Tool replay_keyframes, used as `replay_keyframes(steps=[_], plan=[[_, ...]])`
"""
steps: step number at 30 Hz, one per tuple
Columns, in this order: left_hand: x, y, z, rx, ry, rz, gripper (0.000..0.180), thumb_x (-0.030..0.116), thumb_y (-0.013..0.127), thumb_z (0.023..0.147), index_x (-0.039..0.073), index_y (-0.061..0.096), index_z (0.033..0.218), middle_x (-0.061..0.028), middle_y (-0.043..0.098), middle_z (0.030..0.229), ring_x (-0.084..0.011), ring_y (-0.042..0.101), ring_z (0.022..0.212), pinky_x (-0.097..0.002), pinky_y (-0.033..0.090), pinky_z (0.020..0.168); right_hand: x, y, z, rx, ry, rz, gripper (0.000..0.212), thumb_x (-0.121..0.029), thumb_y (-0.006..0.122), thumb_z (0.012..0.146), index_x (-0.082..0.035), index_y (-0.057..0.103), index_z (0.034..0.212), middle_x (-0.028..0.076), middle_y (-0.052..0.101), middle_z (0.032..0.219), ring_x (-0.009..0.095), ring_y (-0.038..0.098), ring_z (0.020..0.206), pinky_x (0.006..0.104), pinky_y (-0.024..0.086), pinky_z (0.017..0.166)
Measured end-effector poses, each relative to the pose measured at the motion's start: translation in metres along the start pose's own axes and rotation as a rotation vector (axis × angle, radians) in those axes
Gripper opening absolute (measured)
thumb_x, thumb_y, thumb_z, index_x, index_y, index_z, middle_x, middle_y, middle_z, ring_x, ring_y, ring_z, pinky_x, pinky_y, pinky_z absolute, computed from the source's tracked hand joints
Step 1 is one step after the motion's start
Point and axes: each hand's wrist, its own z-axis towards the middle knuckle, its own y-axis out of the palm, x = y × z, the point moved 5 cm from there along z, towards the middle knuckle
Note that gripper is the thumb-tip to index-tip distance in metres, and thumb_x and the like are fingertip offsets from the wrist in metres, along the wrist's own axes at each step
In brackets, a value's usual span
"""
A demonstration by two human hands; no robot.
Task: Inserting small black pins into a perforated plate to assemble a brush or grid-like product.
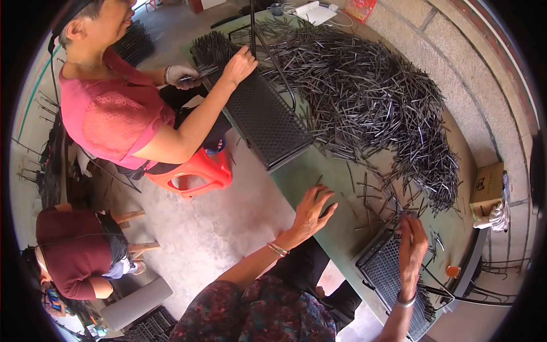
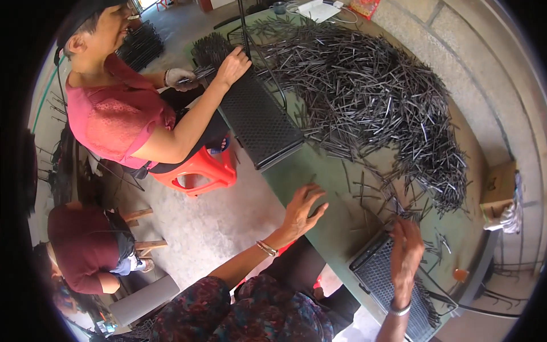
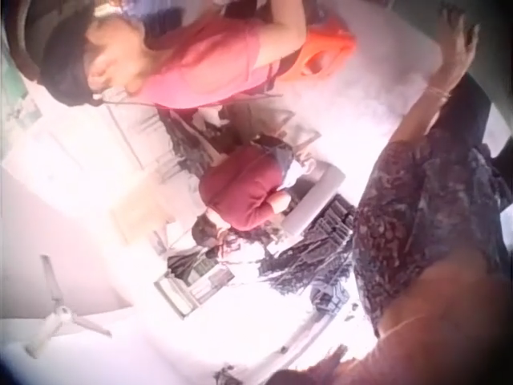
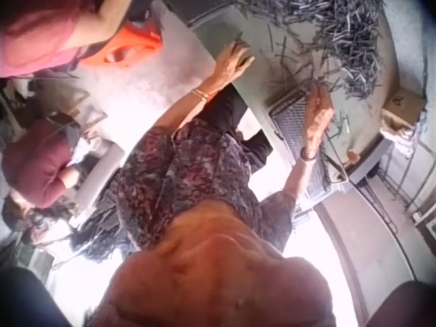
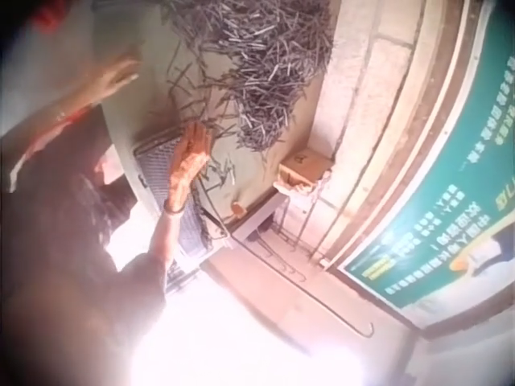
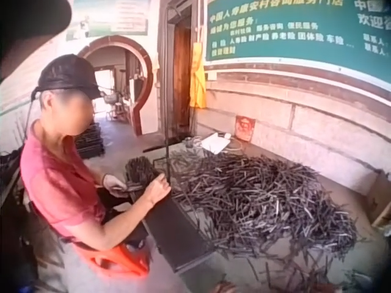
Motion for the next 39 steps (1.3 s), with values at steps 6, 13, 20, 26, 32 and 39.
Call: replay_keyframes(steps=[6,13,20,26,32,39], plan=[[-0.018,0.012,-0.002,-0.048,0.07,0.157,0.033,0.014,0.075,0.077,0.007,0.059,0.105,-0.0112,0.055,0.117,-0.0332,0.054,0.112,-0.0408,0.049,0.09,-0.027,0.105,0.101,-0.258,-0.485,-0.549,0.05,-0.022,0.068,0.084,-0.01,0.052,0.13,0.017,0.056,0.116,0.036,0.056,0.105,0.0427,0.047,0.085],[-0.023,0.028,-0.016,-0.086,0.068,0.09,0.027,0.016,0.069,0.083,0.003,0.057,0.104,-0.0134,0.056,0.121,-0.0317,0.05,0.122,-0.0406,0.044,0.101,-0.01,0.199,0.195,-0.136,-0.595,-0.591,0.088,-0.059,0.064,0.077,-0.014,0.031,0.146,0.016,0.042,0.139,0.036,0.044,0.123,0.0502,0.036,0.098],[-0.016,0.015,-0.015,-0.048,0.013,0.132,0.038,0.016,0.072,0.081,0.004,0.054,0.111,-0.013,0.054,0.125,-0.0305,0.048,0.125,-0.0403,0.044,0.102,0.01,0.232,0.222,-0.243,-0.522,-0.541,0.085,-0.059,0.064,0.078,-0.006,0.037,0.138,0.015,0.042,0.135,0.035,0.04,0.126,0.0556,0.036,0.097],[-0.01,0.004,-0.002,-0.042,-0.079,-0.01,0.053,0.012,0.07,0.083,0.004,0.044,0.129,-0.0152,0.05,0.13,-0.03,0.052,0.121,-0.0367,0.045,0.099,0.019,0.236,0.217,-0.153,-0.477,-0.58,0.092,-0.063,0.061,0.078,-0.006,0.03,0.144,0.018,0.04,0.138,0.039,0.037,0.127,0.058,0.033,0.1],[0.008,-0.056,0.079,0.328,-0.257,-0.453,0.067,0.004,0.062,0.089,0.006,0.025,0.145,-0.016,0.043,0.137,-0.0151,0.062,0.093,-0.0275,0.051,0.08,0.002,0.236,0.216,-0.26,-0.436,-0.638,0.092,-0.065,0.061,0.077,-0.012,0.03,0.146,0.019,0.039,0.139,0.04,0.038,0.127,0.0601,0.031,0.101],[0.015,-0.061,0.119,0.196,-0.472,-0.868,0.051,0.018,0.056,0.095,0.002,0.035,0.139,-0.0156,0.052,0.128,-0.018,0.061,0.1,-0.0329,0.051,0.089,0.009,0.235,0.217,-0.279,-0.364,-0.644,0.074,-0.044,0.063,0.086,-0.015,0.03,0.146,0.018,0.039,0.139,0.038,0.039,0.127,0.0588,0.032,0.103]])
